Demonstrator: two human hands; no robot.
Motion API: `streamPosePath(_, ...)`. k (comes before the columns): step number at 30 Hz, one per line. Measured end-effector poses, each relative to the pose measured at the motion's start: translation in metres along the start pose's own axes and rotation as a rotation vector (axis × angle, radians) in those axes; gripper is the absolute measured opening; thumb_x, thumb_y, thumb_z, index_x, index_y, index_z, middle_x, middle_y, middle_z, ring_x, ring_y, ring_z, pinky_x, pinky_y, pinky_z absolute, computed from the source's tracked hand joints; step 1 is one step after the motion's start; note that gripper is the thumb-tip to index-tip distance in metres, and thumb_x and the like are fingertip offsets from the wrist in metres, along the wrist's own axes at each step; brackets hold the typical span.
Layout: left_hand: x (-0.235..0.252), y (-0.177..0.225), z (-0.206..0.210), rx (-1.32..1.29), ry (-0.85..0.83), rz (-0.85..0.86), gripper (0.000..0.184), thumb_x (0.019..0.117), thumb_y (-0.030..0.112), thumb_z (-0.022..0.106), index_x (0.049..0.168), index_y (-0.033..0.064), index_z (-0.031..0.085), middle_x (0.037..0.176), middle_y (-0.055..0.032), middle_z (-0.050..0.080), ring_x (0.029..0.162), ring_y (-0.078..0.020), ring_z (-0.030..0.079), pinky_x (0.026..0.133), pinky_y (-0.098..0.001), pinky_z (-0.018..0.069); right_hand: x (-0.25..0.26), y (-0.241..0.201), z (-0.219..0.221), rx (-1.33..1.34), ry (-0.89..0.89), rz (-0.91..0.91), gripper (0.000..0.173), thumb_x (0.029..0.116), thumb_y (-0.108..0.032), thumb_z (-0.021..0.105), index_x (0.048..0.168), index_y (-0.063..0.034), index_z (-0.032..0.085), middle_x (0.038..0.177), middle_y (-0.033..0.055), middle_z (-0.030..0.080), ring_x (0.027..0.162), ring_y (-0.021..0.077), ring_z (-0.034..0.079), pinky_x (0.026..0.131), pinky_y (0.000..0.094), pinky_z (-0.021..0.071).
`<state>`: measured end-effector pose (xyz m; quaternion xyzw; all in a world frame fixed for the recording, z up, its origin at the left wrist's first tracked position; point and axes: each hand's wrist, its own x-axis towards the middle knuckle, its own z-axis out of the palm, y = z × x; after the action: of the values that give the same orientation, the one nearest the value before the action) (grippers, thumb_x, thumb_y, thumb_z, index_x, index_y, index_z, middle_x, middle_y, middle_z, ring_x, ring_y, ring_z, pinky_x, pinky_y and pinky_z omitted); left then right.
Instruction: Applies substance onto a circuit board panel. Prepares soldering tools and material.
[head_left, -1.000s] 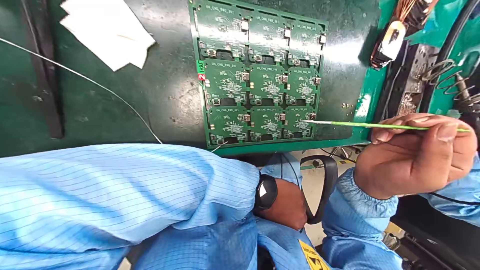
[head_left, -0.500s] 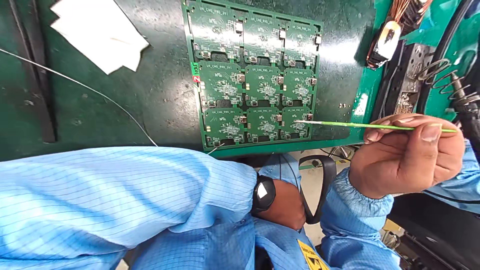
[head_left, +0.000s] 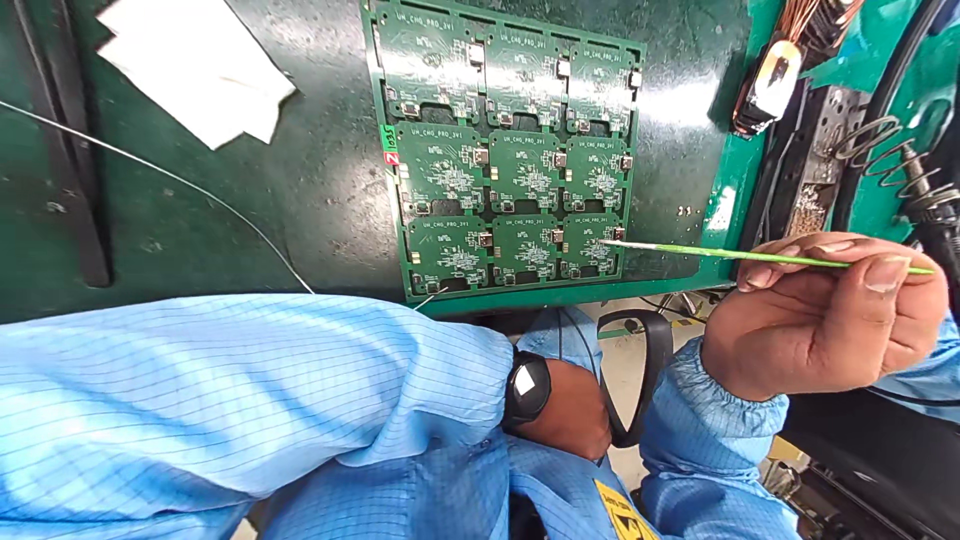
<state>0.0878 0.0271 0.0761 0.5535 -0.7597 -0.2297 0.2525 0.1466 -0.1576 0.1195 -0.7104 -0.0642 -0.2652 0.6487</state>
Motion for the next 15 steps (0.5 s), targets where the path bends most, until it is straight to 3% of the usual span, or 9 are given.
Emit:
streamPosePath(3, -0.001, 0.0, -0.001, -0.014, 0.012, 0.007, 0.024, 0.101, -0.007, 0.042, 0.098, -0.0048, 0.066, 0.09, -0.0165, 0.068, 0.082, -0.0319, 0.07, 0.065, -0.0451, 0.0537, 0.0, 0.0, 0.0, -0.008, -0.013, 0.001, 0.024, 0.1066, -0.011, 0.047, 0.1, -0.0022, 0.068, 0.087, 0.0068, 0.072, 0.07, 0.0161, 0.069, 0.058, 0.0299, 0.0582)
streamPosePath(7, 0.002, 0.003, -0.018, -0.068, -0.182, -0.078, 0.025, 0.1055, 0.002, 0.039, 0.109, -0.0017, 0.064, 0.101, -0.0144, 0.068, 0.093, -0.0308, 0.068, 0.074, -0.0462, 0.054, 0.011, -0.001, 0.0, 0.031, 0.005, 0.02, 0.024, 0.1069, -0.014, 0.046, 0.099, -0.0043, 0.065, 0.086, 0.0067, 0.071, 0.066, 0.017, 0.067, 0.057, 0.031, 0.0571)
streamPosePath(9, 0.004, -0.003, 0.02, -0.08, 0.098, -0.023, 0.023, 0.0994, 0.005, 0.048, 0.086, 0.0018, 0.067, 0.078, -0.0112, 0.065, 0.071, -0.0286, 0.067, 0.056, -0.0461, 0.0513, 0.017, -0.003, 0.007, 0.094, 0.025, 0.059, 0.023, 0.1069, -0.014, 0.045, 0.101, -0.0024, 0.065, 0.086, 0.0084, 0.07, 0.066, 0.018, 0.067, 0.057, 0.0315, 0.0568)
streamPosePath(12, 0.008, 0.002, 0.036, -0.079, 0.19, -0.093, 0.023, 0.0986, 0.008, 0.052, 0.082, 0.0049, 0.068, 0.072, -0.0099, 0.064, 0.067, -0.0292, 0.066, 0.053, -0.0488, 0.0506, 0.025, -0.009, 0.027, 0.191, -0.017, 0.097, 0.024, 0.1068, -0.015, 0.048, 0.106, -0.0002, 0.066, 0.09, 0.01, 0.071, 0.07, 0.0192, 0.068, 0.061, 0.0323, 0.0582)
streamPosePath(15, 0.008, 0.015, 0.03, -0.085, 0.166, -0.309, 0.028, 0.0996, 0.008, 0.05, 0.083, 0.0061, 0.073, 0.077, -0.0115, 0.069, 0.075, -0.0309, 0.069, 0.063, -0.0522, 0.054, 0.037, -0.019, 0.057, 0.256, -0.151, 0.058, 0.025, 0.1058, -0.018, 0.052, 0.11, 0.0006, 0.069, 0.093, 0.0117, 0.073, 0.074, 0.0207, 0.07, 0.064, 0.0338, 0.0598)
